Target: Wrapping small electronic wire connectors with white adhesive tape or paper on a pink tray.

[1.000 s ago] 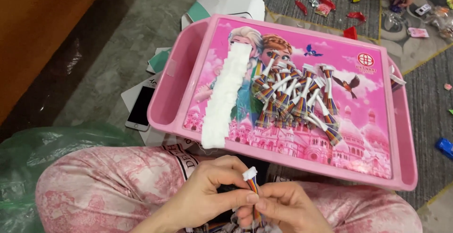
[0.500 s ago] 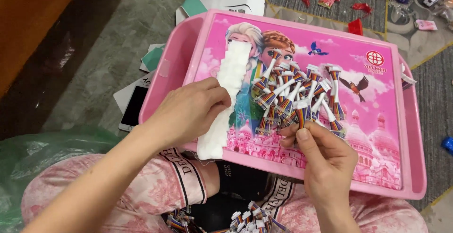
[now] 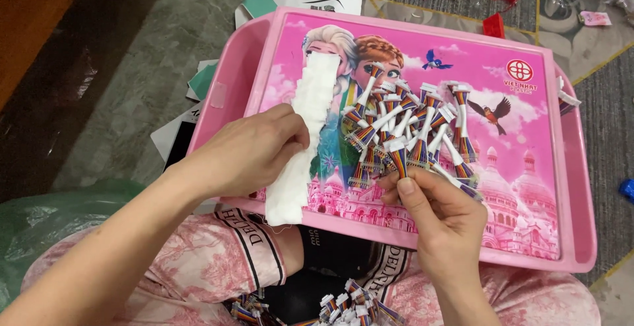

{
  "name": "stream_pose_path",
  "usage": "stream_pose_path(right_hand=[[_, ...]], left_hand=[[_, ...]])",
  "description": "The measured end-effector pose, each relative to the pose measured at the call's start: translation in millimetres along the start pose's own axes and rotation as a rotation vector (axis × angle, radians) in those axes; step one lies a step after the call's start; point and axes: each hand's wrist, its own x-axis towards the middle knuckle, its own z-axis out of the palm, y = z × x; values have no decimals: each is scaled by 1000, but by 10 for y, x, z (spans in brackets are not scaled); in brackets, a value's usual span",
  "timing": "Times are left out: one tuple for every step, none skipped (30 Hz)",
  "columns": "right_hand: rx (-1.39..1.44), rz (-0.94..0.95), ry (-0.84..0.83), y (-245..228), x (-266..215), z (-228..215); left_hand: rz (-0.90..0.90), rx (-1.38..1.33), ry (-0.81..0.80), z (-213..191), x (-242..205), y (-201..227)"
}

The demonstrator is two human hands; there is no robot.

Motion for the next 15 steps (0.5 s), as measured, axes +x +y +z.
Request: stream_pose_path(right_hand=[[1,1,1,-7,2,3],[-9,5,-2,-13,3,5],[-19,9,-4,-20,3,9],[-20,11,-5,-16,2,8],[-29,11,-8,-13,0,8],[-38,10,-10,-12,1,7],[-38,11,-11,-15,-3,10],[-41,15,-5,-17,-4,13],[-44,20,0,-18,-5,13],[-44,20,2,-18,-2,14],[-35,19,-1,-15,1,12],[-27,20,-2,-9,-3,6],[-29,22,1,-10,-9,3],[-36,17,4,-10,-6,8],[-44,12,8,-10,-3,16]], left_hand=[[0,0,-1,7,4,-2],[21,26,11,17,7,-5],[41,51,23,26,8,-9],[40,50,22,37,13,-6],[83,82,31,46,18,-3],[127,115,40,51,26,2],[127,114,40,51,11,13],[158,137,51,48,-3,25],[188,159,61,46,-15,39],[190,159,60,40,-40,34],[202,158,51,37,-62,28],[216,154,40,42,-84,22],[219,152,38,53,-101,15],[189,105,69,54,-119,3],[160,58,101,53,-138,-11]])
